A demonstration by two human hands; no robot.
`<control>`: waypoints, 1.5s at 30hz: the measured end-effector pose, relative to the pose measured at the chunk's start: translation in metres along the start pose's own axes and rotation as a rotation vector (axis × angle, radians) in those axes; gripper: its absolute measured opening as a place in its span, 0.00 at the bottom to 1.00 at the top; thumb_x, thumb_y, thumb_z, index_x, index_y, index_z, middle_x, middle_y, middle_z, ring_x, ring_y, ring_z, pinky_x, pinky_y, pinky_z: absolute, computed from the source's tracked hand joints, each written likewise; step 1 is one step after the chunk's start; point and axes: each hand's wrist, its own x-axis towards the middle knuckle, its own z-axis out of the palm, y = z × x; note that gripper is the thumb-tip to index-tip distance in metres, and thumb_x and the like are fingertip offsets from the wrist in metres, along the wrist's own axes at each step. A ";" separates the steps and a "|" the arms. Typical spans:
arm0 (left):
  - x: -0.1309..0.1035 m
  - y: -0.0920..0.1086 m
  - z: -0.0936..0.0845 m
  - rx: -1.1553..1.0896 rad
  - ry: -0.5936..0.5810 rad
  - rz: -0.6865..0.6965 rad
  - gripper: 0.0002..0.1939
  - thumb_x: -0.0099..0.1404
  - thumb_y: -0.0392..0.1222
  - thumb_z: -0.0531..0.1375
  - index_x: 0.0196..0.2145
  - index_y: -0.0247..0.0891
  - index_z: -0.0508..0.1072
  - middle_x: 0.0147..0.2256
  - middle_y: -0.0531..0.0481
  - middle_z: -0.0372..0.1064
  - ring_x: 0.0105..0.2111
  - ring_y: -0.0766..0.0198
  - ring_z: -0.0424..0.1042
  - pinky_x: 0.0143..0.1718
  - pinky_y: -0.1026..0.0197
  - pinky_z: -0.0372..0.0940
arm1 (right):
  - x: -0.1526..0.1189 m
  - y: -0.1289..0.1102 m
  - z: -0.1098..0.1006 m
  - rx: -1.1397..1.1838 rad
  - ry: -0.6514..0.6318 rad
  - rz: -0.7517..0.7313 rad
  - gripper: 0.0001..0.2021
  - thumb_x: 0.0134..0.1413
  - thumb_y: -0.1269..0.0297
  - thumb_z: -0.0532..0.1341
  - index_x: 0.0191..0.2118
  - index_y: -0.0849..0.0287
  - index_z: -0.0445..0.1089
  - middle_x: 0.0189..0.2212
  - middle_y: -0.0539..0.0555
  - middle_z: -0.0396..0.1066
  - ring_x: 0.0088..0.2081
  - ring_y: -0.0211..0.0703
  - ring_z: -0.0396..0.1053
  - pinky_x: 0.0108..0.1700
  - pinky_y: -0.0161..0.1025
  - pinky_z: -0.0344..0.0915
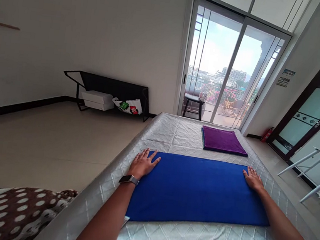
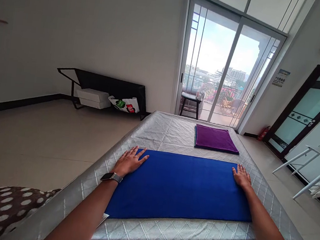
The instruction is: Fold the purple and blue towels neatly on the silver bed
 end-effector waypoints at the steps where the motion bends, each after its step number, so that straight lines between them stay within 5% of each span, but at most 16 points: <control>1: 0.000 0.000 0.000 0.001 0.002 -0.001 0.35 0.72 0.62 0.42 0.70 0.44 0.53 0.71 0.41 0.47 0.70 0.50 0.47 0.68 0.44 0.45 | -0.001 0.013 -0.003 -0.003 0.012 0.020 0.17 0.65 0.56 0.62 0.55 0.56 0.68 0.55 0.57 0.68 0.49 0.48 0.71 0.50 0.51 0.71; 4: 0.000 0.000 0.000 0.013 0.004 0.002 0.34 0.72 0.61 0.43 0.70 0.44 0.53 0.71 0.40 0.47 0.70 0.50 0.47 0.68 0.45 0.44 | -0.003 0.033 -0.012 -0.010 0.040 0.082 0.18 0.66 0.55 0.61 0.57 0.54 0.68 0.58 0.58 0.66 0.53 0.50 0.69 0.55 0.53 0.68; 7: 0.001 0.000 0.001 0.022 0.010 0.011 0.34 0.72 0.60 0.42 0.70 0.44 0.53 0.71 0.40 0.47 0.70 0.50 0.47 0.68 0.44 0.45 | -0.009 0.014 -0.019 -0.009 0.056 0.105 0.24 0.71 0.58 0.47 0.67 0.59 0.60 0.68 0.64 0.55 0.68 0.57 0.52 0.67 0.60 0.50; 10: 0.000 0.000 0.000 0.013 -0.003 0.005 0.34 0.72 0.60 0.42 0.70 0.44 0.52 0.71 0.40 0.47 0.70 0.49 0.47 0.67 0.44 0.45 | -0.031 -0.055 -0.026 0.051 0.038 -0.063 0.29 0.70 0.61 0.39 0.71 0.67 0.49 0.72 0.61 0.45 0.73 0.52 0.37 0.71 0.55 0.38; 16: -0.002 0.001 -0.003 0.027 -0.019 0.018 0.35 0.72 0.61 0.40 0.71 0.44 0.50 0.71 0.40 0.45 0.70 0.51 0.46 0.68 0.45 0.43 | -0.119 -0.240 -0.028 0.347 -0.119 -0.579 0.35 0.70 0.48 0.40 0.73 0.67 0.43 0.72 0.60 0.39 0.73 0.48 0.36 0.72 0.51 0.37; 20: -0.001 0.001 -0.002 0.057 -0.020 0.017 0.34 0.72 0.59 0.42 0.70 0.43 0.51 0.71 0.38 0.46 0.70 0.49 0.48 0.67 0.44 0.46 | -0.150 -0.282 -0.019 0.429 -0.156 -0.653 0.37 0.69 0.45 0.42 0.72 0.68 0.44 0.72 0.61 0.39 0.73 0.50 0.36 0.72 0.53 0.36; 22: 0.000 0.000 -0.001 0.052 -0.018 0.009 0.34 0.72 0.59 0.41 0.70 0.43 0.51 0.71 0.38 0.47 0.70 0.49 0.48 0.67 0.44 0.46 | -0.150 -0.270 -0.017 0.414 -0.186 -0.619 0.37 0.69 0.45 0.42 0.72 0.68 0.43 0.72 0.62 0.38 0.73 0.50 0.35 0.72 0.53 0.35; 25: 0.002 -0.001 0.002 0.040 -0.003 0.011 0.35 0.72 0.60 0.41 0.70 0.43 0.51 0.70 0.39 0.47 0.70 0.49 0.48 0.67 0.44 0.45 | -0.140 -0.218 -0.014 0.343 -0.231 -0.521 0.37 0.69 0.46 0.41 0.73 0.68 0.41 0.72 0.61 0.37 0.73 0.48 0.34 0.72 0.51 0.34; 32: 0.003 -0.002 0.002 0.034 0.002 0.009 0.34 0.72 0.60 0.41 0.70 0.44 0.52 0.70 0.40 0.49 0.69 0.49 0.49 0.67 0.44 0.46 | -0.112 -0.020 0.004 0.076 -0.202 -0.072 0.35 0.69 0.47 0.38 0.73 0.63 0.42 0.73 0.57 0.40 0.73 0.46 0.37 0.71 0.51 0.38; 35: 0.002 -0.002 0.000 0.045 -0.010 0.010 0.34 0.71 0.59 0.42 0.70 0.44 0.52 0.70 0.40 0.49 0.69 0.49 0.49 0.67 0.45 0.47 | -0.107 0.042 0.011 0.040 -0.167 0.073 0.35 0.69 0.49 0.38 0.73 0.65 0.43 0.73 0.58 0.41 0.72 0.47 0.39 0.71 0.50 0.40; 38: 0.002 -0.003 0.000 0.064 -0.013 0.014 0.34 0.72 0.58 0.42 0.70 0.42 0.52 0.70 0.39 0.49 0.69 0.49 0.49 0.67 0.46 0.47 | -0.107 0.065 0.014 0.047 -0.159 0.133 0.35 0.69 0.51 0.38 0.73 0.69 0.42 0.72 0.60 0.42 0.72 0.48 0.39 0.71 0.51 0.40; 45: -0.005 0.005 -0.005 0.116 0.133 0.038 0.33 0.71 0.53 0.41 0.68 0.37 0.58 0.68 0.37 0.53 0.68 0.48 0.52 0.66 0.44 0.50 | -0.109 0.061 0.021 0.102 -0.095 0.140 0.35 0.68 0.50 0.39 0.72 0.67 0.45 0.72 0.59 0.44 0.72 0.49 0.41 0.71 0.51 0.41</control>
